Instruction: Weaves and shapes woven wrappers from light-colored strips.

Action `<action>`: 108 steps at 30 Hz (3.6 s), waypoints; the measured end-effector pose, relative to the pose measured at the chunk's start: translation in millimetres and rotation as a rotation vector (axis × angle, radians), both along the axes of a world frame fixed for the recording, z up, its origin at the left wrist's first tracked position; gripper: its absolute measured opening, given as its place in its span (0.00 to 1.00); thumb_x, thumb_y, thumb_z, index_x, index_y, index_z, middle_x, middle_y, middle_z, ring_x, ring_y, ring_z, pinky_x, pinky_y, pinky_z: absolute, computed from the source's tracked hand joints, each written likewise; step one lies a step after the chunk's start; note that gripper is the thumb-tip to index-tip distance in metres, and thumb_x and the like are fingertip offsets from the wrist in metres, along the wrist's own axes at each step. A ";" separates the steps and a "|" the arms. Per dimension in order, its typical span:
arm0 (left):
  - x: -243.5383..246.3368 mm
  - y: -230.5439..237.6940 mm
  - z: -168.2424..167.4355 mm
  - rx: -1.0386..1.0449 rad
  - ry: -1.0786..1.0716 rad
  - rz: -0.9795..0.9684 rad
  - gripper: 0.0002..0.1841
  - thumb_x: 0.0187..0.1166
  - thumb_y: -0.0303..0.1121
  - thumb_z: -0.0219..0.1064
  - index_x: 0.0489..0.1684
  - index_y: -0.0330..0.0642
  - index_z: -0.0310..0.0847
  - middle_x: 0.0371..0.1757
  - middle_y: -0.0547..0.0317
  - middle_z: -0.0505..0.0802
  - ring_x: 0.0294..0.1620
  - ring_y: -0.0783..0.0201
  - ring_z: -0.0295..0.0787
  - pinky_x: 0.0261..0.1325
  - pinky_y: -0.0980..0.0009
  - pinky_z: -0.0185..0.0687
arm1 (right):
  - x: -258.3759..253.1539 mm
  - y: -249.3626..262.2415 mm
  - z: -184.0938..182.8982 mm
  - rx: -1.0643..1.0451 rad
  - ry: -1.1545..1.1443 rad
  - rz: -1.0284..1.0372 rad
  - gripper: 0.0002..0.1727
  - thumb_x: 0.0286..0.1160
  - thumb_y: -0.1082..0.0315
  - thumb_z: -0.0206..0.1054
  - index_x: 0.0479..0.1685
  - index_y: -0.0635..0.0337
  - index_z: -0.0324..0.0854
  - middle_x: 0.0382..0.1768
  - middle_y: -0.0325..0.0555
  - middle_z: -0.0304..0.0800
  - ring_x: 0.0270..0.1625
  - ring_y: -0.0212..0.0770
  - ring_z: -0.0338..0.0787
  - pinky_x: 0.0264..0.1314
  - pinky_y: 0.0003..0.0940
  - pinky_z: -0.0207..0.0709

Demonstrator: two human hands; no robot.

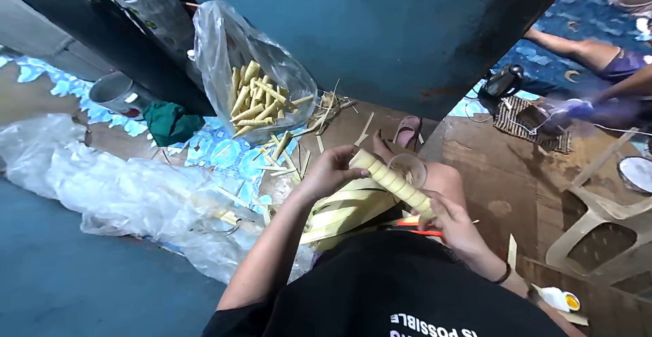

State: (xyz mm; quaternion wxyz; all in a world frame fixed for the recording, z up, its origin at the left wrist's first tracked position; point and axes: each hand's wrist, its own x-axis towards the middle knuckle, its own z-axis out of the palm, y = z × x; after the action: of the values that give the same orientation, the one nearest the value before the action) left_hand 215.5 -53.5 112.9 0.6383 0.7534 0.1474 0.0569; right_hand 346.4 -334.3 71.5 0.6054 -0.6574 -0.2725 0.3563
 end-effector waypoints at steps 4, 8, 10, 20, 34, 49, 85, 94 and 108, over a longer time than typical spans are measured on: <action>0.5 -0.4 1.1 -0.004 -0.019 -0.012 0.11 0.73 0.22 0.75 0.50 0.38 0.85 0.35 0.61 0.93 0.31 0.73 0.88 0.39 0.75 0.86 | 0.1 -0.1 4.1 -0.038 0.171 -0.020 0.22 0.95 0.65 0.41 0.66 0.65 0.79 0.30 0.37 0.92 0.24 0.25 0.87 0.25 0.17 0.82; 0.7 -1.4 -0.2 -0.028 -0.037 0.027 0.13 0.72 0.19 0.74 0.53 0.36 0.84 0.36 0.58 0.94 0.33 0.70 0.91 0.42 0.73 0.90 | 5.2 -3.3 -18.9 0.057 -0.803 -0.007 0.28 0.89 0.54 0.57 0.72 0.70 0.80 0.54 0.54 0.92 0.51 0.34 0.92 0.55 0.26 0.86; 0.9 0.0 -1.4 -0.031 -0.051 0.006 0.16 0.72 0.19 0.75 0.58 0.37 0.85 0.40 0.58 0.95 0.35 0.70 0.91 0.44 0.73 0.90 | 3.0 -4.6 -11.0 0.060 -0.322 0.037 0.25 0.95 0.60 0.48 0.77 0.69 0.74 0.46 0.43 0.94 0.35 0.27 0.91 0.36 0.22 0.88; 3.4 -6.2 -11.8 -0.251 -0.136 0.093 0.09 0.76 0.19 0.68 0.50 0.39 0.83 0.38 0.59 0.94 0.37 0.69 0.91 0.47 0.70 0.89 | 13.2 -11.0 11.0 0.032 0.568 0.199 0.30 0.95 0.50 0.35 0.50 0.58 0.81 0.32 0.42 0.93 0.22 0.29 0.87 0.24 0.21 0.82; 3.7 -34.2 -6.9 -0.408 -0.215 0.048 0.08 0.75 0.22 0.67 0.46 0.46 0.81 0.41 0.66 0.93 0.42 0.72 0.90 0.51 0.70 0.88 | 5.1 62.9 51.5 0.018 0.655 0.547 0.28 0.92 0.57 0.27 0.58 0.55 0.77 0.27 0.35 0.93 0.27 0.32 0.94 0.31 0.29 0.91; -32.4 -23.5 -15.0 -0.457 -0.218 0.220 0.09 0.73 0.22 0.67 0.42 0.50 0.82 0.42 0.66 0.94 0.45 0.73 0.91 0.54 0.72 0.88 | 74.2 121.8 -96.0 -1.039 -0.552 0.617 0.22 0.79 0.67 0.65 0.67 0.75 0.79 0.70 0.72 0.80 0.76 0.68 0.78 0.77 0.67 0.68; -20.1 -30.7 -23.1 -0.555 -0.194 0.147 0.08 0.76 0.23 0.67 0.44 0.48 0.81 0.44 0.65 0.95 0.45 0.72 0.92 0.53 0.72 0.89 | 76.1 105.9 -117.1 -0.953 -0.585 0.383 0.24 0.81 0.73 0.57 0.76 0.68 0.73 0.75 0.66 0.75 0.77 0.61 0.78 0.80 0.55 0.71; -22.7 -32.6 -23.3 -0.555 -0.176 0.164 0.08 0.75 0.22 0.66 0.45 0.47 0.81 0.43 0.64 0.95 0.45 0.72 0.92 0.53 0.72 0.89 | 77.4 103.5 -119.4 -0.888 -0.589 0.470 0.17 0.77 0.75 0.61 0.63 0.67 0.84 0.66 0.65 0.85 0.74 0.60 0.82 0.79 0.58 0.71; -11.7 -37.5 -16.5 -0.707 -0.237 -0.117 0.09 0.68 0.39 0.80 0.40 0.61 0.87 0.39 0.72 0.93 0.44 0.74 0.89 0.54 0.72 0.85 | 43.9 95.9 20.2 0.150 -0.233 0.073 0.06 0.71 0.76 0.75 0.44 0.61 0.88 0.36 0.39 0.94 0.34 0.30 0.92 0.42 0.28 0.90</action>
State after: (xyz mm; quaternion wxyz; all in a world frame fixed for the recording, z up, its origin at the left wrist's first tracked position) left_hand 203.8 -91.1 96.4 0.8738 0.4818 0.0396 0.0526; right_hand 390.3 -238.4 91.8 0.6037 -0.6369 -0.3905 0.2782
